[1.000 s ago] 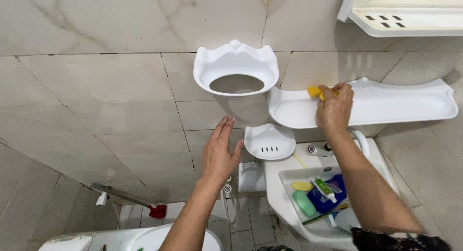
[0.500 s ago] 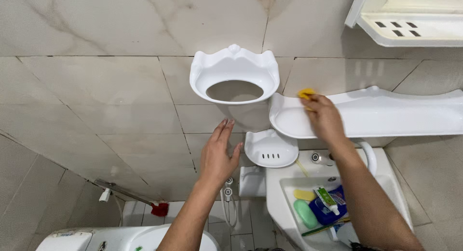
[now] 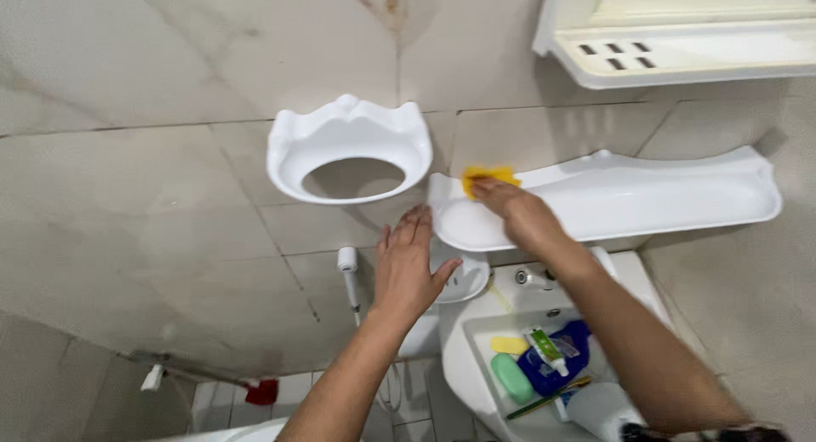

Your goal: The person wipes several white plastic bathroom accessories mounted on the wall, including a long shelf, a round holder, and a small soap dish, using a yellow sponge. They then rinse a white plastic cup under the faucet and place it into the round holder. Finally, they wipe a blue cleaning bottle and a white deodorant stick before placing them on the shelf.

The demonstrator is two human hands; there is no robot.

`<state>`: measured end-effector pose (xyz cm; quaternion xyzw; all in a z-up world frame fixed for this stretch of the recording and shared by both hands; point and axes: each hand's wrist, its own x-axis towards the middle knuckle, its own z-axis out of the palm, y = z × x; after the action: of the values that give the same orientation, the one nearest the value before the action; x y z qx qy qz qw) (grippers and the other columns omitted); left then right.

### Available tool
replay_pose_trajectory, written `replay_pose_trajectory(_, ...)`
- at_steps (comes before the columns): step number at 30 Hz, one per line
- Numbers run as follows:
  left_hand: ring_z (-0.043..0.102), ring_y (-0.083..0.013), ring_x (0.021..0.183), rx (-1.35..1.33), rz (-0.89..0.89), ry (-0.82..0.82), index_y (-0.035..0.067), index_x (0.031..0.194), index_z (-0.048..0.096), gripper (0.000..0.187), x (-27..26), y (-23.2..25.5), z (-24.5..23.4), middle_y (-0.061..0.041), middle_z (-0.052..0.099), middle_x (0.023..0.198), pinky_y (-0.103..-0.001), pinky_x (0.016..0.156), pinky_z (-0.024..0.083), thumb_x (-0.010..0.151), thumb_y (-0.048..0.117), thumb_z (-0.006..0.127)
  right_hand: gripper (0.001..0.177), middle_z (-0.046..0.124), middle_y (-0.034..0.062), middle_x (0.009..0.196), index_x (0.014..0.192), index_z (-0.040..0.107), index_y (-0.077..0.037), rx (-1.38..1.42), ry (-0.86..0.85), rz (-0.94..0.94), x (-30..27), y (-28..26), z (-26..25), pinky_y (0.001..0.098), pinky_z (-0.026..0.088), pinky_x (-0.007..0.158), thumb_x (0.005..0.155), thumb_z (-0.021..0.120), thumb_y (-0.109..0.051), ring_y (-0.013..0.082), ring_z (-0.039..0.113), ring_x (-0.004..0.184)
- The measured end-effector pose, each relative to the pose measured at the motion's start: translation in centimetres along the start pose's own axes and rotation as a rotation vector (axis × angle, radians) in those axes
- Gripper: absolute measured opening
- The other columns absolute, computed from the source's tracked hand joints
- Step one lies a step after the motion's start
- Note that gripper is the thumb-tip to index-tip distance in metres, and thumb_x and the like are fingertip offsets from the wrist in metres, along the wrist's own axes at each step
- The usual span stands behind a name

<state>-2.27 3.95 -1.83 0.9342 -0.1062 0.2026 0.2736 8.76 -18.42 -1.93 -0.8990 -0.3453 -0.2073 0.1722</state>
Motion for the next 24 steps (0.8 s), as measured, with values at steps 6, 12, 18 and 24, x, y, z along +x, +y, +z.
replay_pose_trajectory(6,0.029,-0.0302,0.149,0.271,-0.012,-0.175,-0.004,0.15,0.033,0.119,3.4,2.7,1.4,-0.019,0.034,0.158,-0.057,0.121,0.013,0.066,0.064,0.083,0.061,0.062,0.0164,0.141,0.139,0.062,-0.007,-0.303,0.01,0.273,-4.9,6.8,-7.8,0.0389,0.046,0.113,0.084,0.046,0.016,0.0308,0.06,0.13)
replay_pose_trajectory(12,0.028,-0.0268,0.151,0.434,0.237,-0.339,-0.004,0.152,0.031,0.126,5.8,7.5,3.5,-0.017,0.034,0.16,-0.055,0.126,0.006,0.064,0.072,0.079,0.068,0.06,0.0204,0.145,0.138,0.063,-0.003,-0.2,0.311,0.264,-6.9,9.4,-4.6,0.0408,0.039,0.118,0.078,0.042,0.024,0.0348,0.054,0.138)
replay_pose_trajectory(18,0.027,-0.0341,0.148,0.551,0.143,-0.547,-0.008,0.153,0.025,0.138,8.1,10.0,5.8,-0.024,0.03,0.158,-0.051,0.122,0.007,0.061,0.076,0.084,0.067,0.059,0.0212,0.143,0.138,0.064,-0.004,-0.069,0.312,0.437,-9.9,15.9,-6.2,0.0393,0.042,0.118,0.08,0.043,0.021,0.0347,0.057,0.134)
replay_pose_trajectory(24,0.048,-0.0287,0.135,0.593,0.211,-0.35,-0.006,0.147,0.04,0.117,9.0,9.7,7.6,-0.019,0.046,0.152,-0.049,0.121,0.021,0.062,0.059,0.088,0.064,0.062,0.0206,0.137,0.14,0.059,-0.004,-0.216,0.027,0.859,-11.8,21.6,-9.4,0.0436,0.048,0.108,0.08,0.053,0.016,0.0373,0.064,0.12)
